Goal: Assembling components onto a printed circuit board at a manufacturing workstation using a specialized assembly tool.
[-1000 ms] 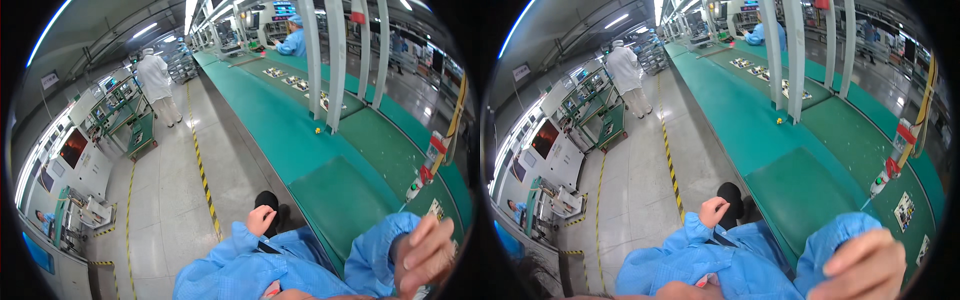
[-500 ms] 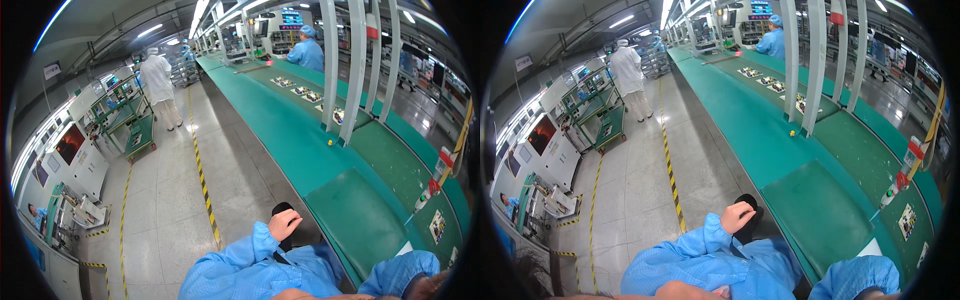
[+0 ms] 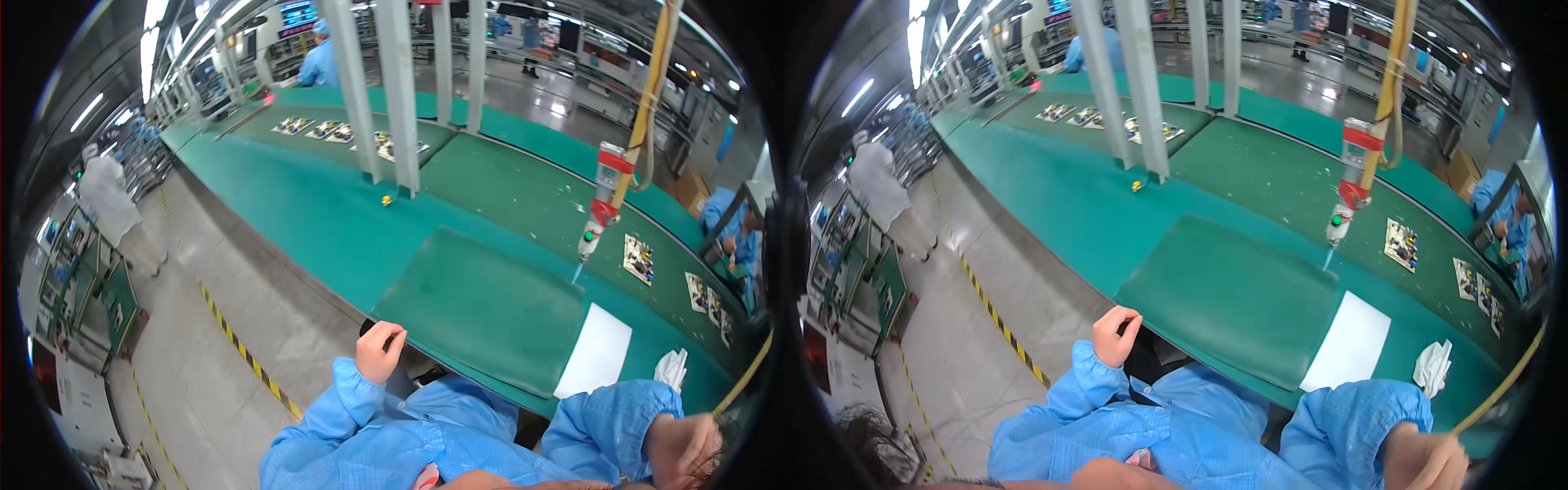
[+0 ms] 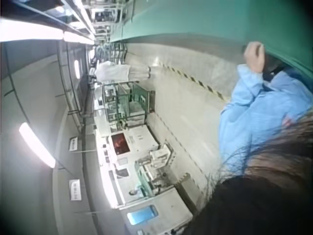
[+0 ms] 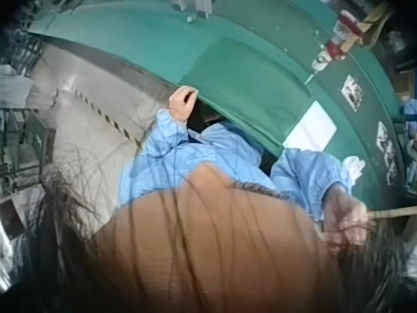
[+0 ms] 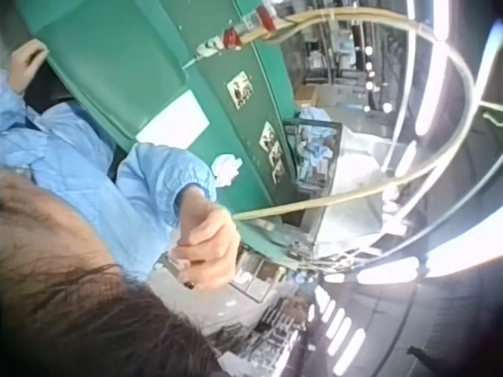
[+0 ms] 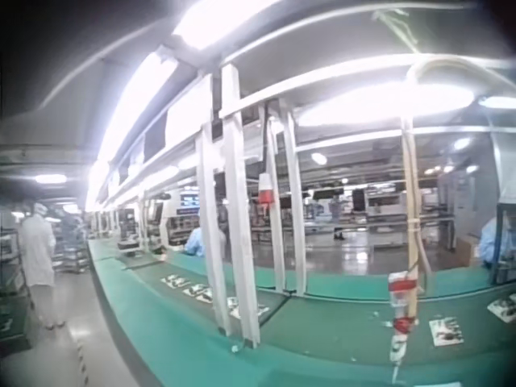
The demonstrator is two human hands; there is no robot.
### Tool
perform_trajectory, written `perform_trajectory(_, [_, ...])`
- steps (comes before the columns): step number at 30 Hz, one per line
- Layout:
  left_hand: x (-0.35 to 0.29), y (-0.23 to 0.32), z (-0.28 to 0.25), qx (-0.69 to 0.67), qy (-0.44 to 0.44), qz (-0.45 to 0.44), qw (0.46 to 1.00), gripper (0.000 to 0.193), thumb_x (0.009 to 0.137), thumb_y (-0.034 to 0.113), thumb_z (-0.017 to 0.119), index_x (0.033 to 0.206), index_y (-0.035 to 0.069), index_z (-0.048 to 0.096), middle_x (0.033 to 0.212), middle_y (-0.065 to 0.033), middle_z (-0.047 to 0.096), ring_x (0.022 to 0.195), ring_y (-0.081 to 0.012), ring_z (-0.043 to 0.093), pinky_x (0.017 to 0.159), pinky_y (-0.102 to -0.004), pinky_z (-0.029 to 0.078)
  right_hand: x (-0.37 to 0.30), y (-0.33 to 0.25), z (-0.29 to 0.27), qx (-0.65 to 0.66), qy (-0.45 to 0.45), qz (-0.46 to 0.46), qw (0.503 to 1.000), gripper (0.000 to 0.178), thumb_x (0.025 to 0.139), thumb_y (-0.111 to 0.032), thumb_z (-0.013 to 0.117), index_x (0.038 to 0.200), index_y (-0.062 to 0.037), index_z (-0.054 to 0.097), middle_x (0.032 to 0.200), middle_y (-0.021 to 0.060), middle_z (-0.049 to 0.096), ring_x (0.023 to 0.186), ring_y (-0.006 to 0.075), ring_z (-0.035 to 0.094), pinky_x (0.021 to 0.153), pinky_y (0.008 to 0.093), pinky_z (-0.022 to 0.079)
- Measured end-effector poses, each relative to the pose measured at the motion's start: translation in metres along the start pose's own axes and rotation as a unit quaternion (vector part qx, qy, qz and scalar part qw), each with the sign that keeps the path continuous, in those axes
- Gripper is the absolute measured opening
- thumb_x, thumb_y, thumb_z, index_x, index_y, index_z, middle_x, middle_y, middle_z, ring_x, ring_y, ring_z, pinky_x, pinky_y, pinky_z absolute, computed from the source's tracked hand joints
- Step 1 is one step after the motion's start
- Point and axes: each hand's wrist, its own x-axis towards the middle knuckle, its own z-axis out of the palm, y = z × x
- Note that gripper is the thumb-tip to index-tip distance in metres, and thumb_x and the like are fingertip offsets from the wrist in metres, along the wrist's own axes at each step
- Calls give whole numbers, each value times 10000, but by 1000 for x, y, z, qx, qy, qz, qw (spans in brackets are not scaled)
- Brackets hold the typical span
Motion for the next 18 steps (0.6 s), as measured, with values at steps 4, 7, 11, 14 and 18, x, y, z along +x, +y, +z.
perform_trajectory(4, [9,12,35,-11,18,15,1000,93,809,20,637,898,-6,649,824,-142,662,759,-279,666,683,-324,523,-6,-10,-38,-9,11,39,999,218,931,-288,562,829,-101,609,655,13,641,517,146,583,648,329,452])
perform_trajectory(7, [13,10,67,-18,-19,14,1000,133,829,31,633,959,7,651,922,-146,661,829,-276,659,707,-337,525,-19,-11,-89,-126,2,187,974,210,886,-268,605,854,-61,617,746,79,655,597,190,602,647,361,465])
perform_trajectory(11, [20,9,101,-30,-78,-49,995,190,849,42,622,1039,32,635,882,-100,643,676,-155,621,619,-283,510,-30,25,-105,-146,-221,462,847,251,722,-201,618,857,0,685,854,181,666,727,320,646,600,378,511])
perform_trajectory(14, [19,2,108,-8,-54,-81,995,201,854,64,630,1053,36,632,833,-88,632,644,-132,597,590,-273,490,-61,49,-93,-17,-204,463,862,238,785,-226,617,873,-6,638,912,164,656,751,286,630,641,397,492])
perform_trajectory(18, [18,-4,111,-11,-8,-74,997,173,854,89,634,1020,42,631,764,-75,598,575,-119,555,537,-279,457,-3,88,-95,-12,-840,117,529,280,864,-248,570,843,30,581,953,189,598,772,355,575,647,460,472])
